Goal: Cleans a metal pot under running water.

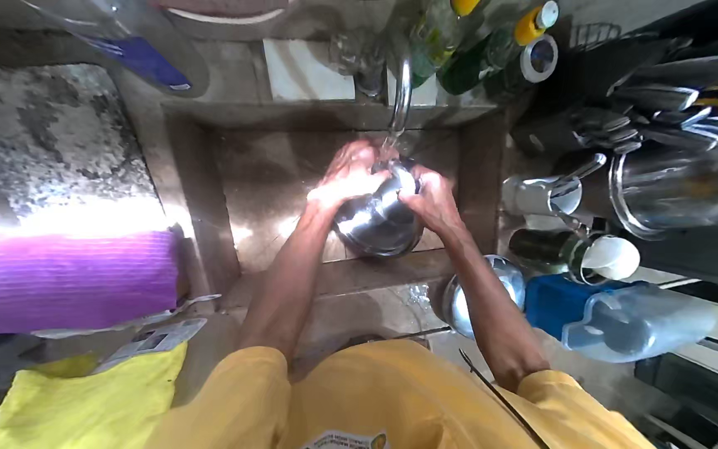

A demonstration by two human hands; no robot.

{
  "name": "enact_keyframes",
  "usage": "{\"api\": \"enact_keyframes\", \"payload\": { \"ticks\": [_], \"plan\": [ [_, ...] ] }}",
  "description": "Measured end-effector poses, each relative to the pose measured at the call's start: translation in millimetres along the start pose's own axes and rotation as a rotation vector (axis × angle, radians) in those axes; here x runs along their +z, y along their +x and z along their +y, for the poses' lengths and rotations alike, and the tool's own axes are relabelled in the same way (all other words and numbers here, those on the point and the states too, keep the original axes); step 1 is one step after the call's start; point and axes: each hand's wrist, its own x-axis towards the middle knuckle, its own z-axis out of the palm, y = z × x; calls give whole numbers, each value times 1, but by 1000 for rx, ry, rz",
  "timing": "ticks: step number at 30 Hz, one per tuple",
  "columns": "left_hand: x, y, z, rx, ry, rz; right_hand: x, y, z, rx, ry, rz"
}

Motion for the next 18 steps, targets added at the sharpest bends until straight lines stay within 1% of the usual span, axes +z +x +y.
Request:
{"api": "enact_keyframes", "payload": {
  "ticks": [1, 3, 4, 5, 6, 7, 9, 10, 11, 12, 14, 15, 16, 17, 18],
  "plan": [
    [-2, 0, -8, -21, -29, -9, -2, -5, -1, -6, 16, -19],
    [-1, -9, -49, -103, -125, 109, -11, -27, 4, -21, 79, -67],
    [1, -14, -61, -170, -179, 144, -13, -38, 9, -25, 95, -78],
    [5, -18, -61, -206, -220, 173, -13, -42, 12, -11, 87, -71],
    [11, -19, -53, -206, -228, 186, -11, -40, 13, 8, 53, -43],
    [15, -17, -37, -183, -202, 161, -9, -31, 13, 23, 7, -6],
    [14, -9, -4, -64, -18, 29, -3, -10, 8, 12, -50, 36],
    [14, -6, 1, 17, 77, -23, 0, -6, 4, 9, -52, 29],
    [10, -5, -2, 24, 84, -45, 1, -7, 1, 4, -30, 5],
    [6, -6, -14, -29, 15, -31, -2, -13, 2, -5, 4, -24],
    [4, -15, -48, -130, -121, 89, -10, -38, 9, -26, 59, -66],
    [4, -19, -54, -174, -163, 129, -12, -43, 10, -17, 58, -60],
    [7, -20, -50, -185, -171, 151, -11, -41, 10, 2, 22, -38],
    [10, -18, -37, -168, -143, 140, -10, -33, 9, 25, -24, -10],
    [14, -16, -18, -132, -85, 87, -9, -24, 8, 31, -65, 17]
  ]
}}
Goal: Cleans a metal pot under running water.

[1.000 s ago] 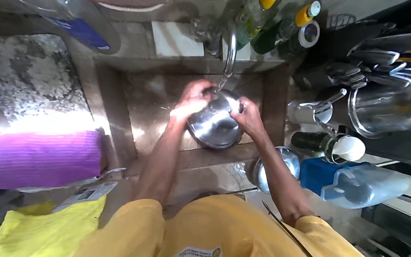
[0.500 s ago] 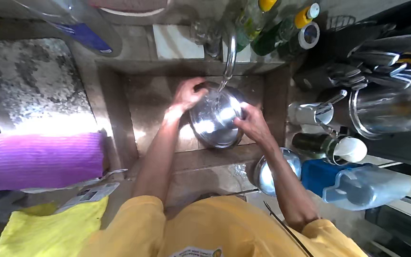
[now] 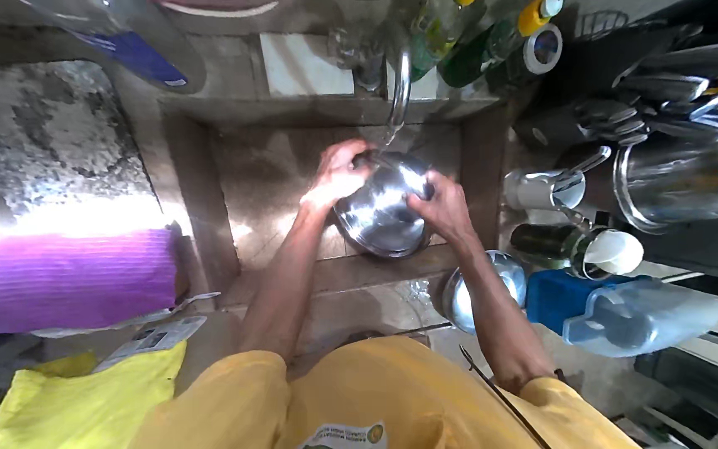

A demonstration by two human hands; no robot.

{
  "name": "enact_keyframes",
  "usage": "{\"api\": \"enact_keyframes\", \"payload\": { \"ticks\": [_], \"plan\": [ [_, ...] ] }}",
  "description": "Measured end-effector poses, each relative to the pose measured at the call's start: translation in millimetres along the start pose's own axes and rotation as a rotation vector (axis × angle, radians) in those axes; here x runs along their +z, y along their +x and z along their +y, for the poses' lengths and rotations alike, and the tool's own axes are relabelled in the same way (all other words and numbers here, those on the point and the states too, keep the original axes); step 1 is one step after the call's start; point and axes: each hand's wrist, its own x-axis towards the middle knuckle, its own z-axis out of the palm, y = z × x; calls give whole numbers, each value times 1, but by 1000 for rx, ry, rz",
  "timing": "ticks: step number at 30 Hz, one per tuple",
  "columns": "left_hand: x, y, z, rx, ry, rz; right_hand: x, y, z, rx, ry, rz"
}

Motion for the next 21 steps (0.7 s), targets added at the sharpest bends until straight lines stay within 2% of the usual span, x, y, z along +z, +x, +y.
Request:
{"api": "enact_keyframes", "payload": {
  "ticks": [1, 3, 5, 7, 8, 10, 13, 17, 19, 21],
  "plan": [
    [4, 2, 16, 68, 99, -61, 3, 11, -2, -15, -30, 22],
    [5, 9, 23, 201, 222, -127, 9, 22, -10, -31, -41, 6],
    [-4, 10, 1, 112, 116, -113, 6, 11, -6, -36, 15, -54],
    [-5, 4, -34, 11, -59, 28, 0, -11, 3, -59, 124, -103],
    [-2, 0, -38, -28, -115, 71, 0, -14, 4, -50, 146, -107],
    [4, -3, -15, -13, -92, 58, 1, -1, 0, -5, 85, -87],
    [5, 2, 14, 165, 119, -68, 6, 16, -9, 7, 35, -67],
    [-5, 6, -35, -45, -107, 63, -12, -19, -6, -42, 138, -107],
    [-1, 3, -28, -81, -128, 101, -10, -17, -1, -8, 110, -65],
    [3, 4, 4, -3, -16, 13, -3, 2, 2, 16, 69, -13]
  ]
}}
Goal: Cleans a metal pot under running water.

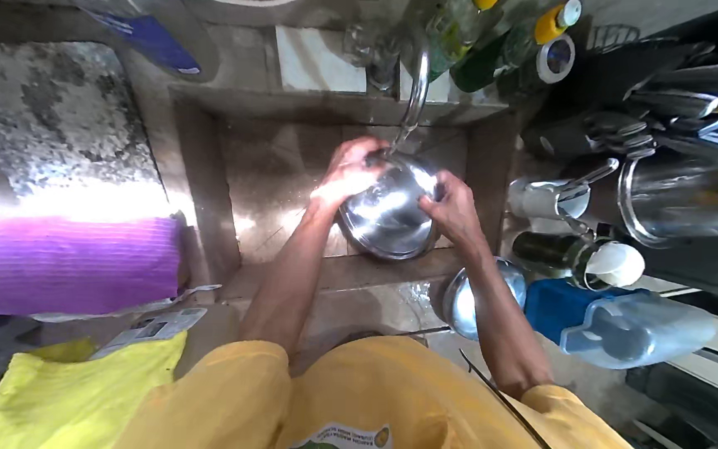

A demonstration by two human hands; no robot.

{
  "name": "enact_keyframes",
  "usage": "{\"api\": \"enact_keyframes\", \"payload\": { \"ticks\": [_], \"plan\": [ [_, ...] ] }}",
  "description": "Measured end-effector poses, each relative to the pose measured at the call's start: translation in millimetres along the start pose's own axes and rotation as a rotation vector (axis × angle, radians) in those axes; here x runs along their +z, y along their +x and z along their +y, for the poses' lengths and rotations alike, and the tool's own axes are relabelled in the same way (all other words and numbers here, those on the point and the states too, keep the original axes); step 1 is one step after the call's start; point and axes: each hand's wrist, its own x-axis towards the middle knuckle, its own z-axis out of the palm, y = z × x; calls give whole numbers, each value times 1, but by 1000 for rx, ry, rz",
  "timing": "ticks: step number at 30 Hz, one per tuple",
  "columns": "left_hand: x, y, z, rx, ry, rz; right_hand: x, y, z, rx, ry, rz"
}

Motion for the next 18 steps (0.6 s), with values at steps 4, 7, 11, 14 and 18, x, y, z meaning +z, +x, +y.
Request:
{"api": "enact_keyframes", "payload": {
  "ticks": [4, 7, 11, 14, 18],
  "plan": [
    [-5, 12, -2, 66, 67, -123, 4, 2, -6, -33, 36, -38],
    [-2, 1, -50, -110, -140, 36, -9, -29, 1, -10, 37, -78],
    [10, -4, 0, -17, 7, -56, 1, 3, 2, -27, -63, 4],
    [1, 4, 9, 79, 70, -128, 3, 2, -5, -48, -11, -31],
    [3, -3, -37, -125, -159, 92, -8, -32, -3, -16, 46, -40]
  ]
}}
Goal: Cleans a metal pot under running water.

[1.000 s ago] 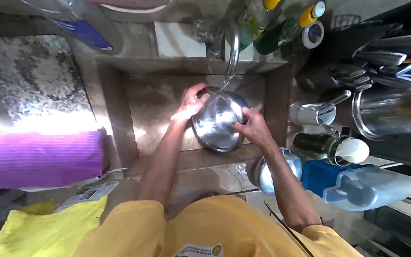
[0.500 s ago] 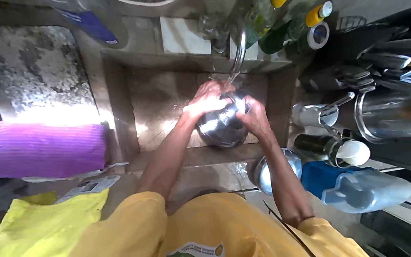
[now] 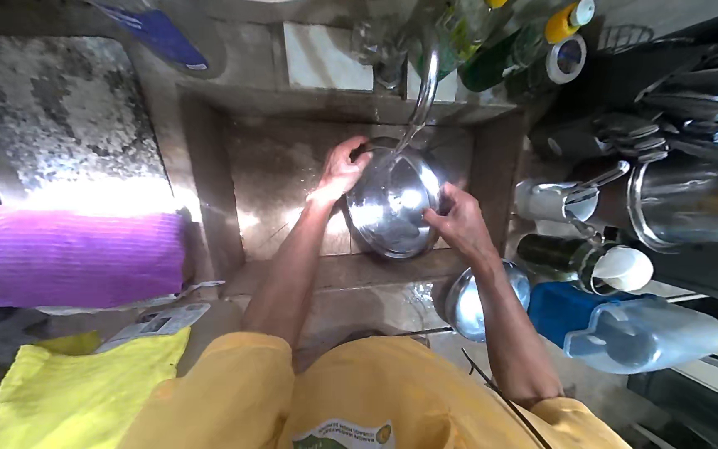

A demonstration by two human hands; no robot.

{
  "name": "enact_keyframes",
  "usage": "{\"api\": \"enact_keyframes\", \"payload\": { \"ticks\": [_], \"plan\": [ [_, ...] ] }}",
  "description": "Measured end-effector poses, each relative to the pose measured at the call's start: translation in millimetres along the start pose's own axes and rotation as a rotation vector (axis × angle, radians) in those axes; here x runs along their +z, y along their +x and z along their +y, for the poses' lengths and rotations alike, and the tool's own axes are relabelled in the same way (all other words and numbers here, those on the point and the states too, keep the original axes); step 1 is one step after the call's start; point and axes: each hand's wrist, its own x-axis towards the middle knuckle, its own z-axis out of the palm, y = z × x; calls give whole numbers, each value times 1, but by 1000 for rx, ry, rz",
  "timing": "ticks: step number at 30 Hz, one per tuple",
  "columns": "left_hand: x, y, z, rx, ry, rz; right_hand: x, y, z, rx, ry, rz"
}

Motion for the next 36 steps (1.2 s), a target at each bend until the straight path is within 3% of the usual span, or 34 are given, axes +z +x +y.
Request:
{"api": "enact_keyframes", "payload": {
  "ticks": [5, 7, 11, 13, 17, 20, 21, 23, 25, 27, 29, 32, 34, 36],
  "plan": [
    [9, 5, 54, 169, 232, -181, 7, 45, 0, -24, -74, 62],
    [1, 5, 27, 93, 137, -104, 3, 38, 6, -42, 95, 84],
    [8, -33, -35, -228, -157, 99, -4, 34, 15, 13, 635, 274],
    [22, -54, -37, -217, -286, 259, 2, 43, 31, 61, 730, 342],
    [17, -75, -8, -1, -391, 428, 26, 48, 71, 151, 263, 379],
    [8, -79, 6, 73, -222, 529, 50, 37, 64, -81, -154, 467],
    [6, -79, 8, 66, -174, 548, 62, 36, 59, -198, -221, 440],
    [2, -78, 12, 57, -104, 543, 88, 46, 56, -347, -329, 185],
    [2, -80, 22, 30, -40, 509, 115, 64, 62, -326, -518, -83],
    [4, -81, 34, 4, -16, 465, 140, 75, 61, -230, -649, -195],
    [9, -80, 34, -7, -33, 476, 156, 72, 38, -94, -515, -346],
    [14, -77, 25, -40, -72, 539, 162, 66, 4, -51, 2, -506],
    [11, -79, 22, -61, -62, 578, 153, 65, 2, 20, -8, -549],
    [5, -84, 21, -78, -16, 567, 145, 80, 20, 150, -164, -440]
  ]
}}
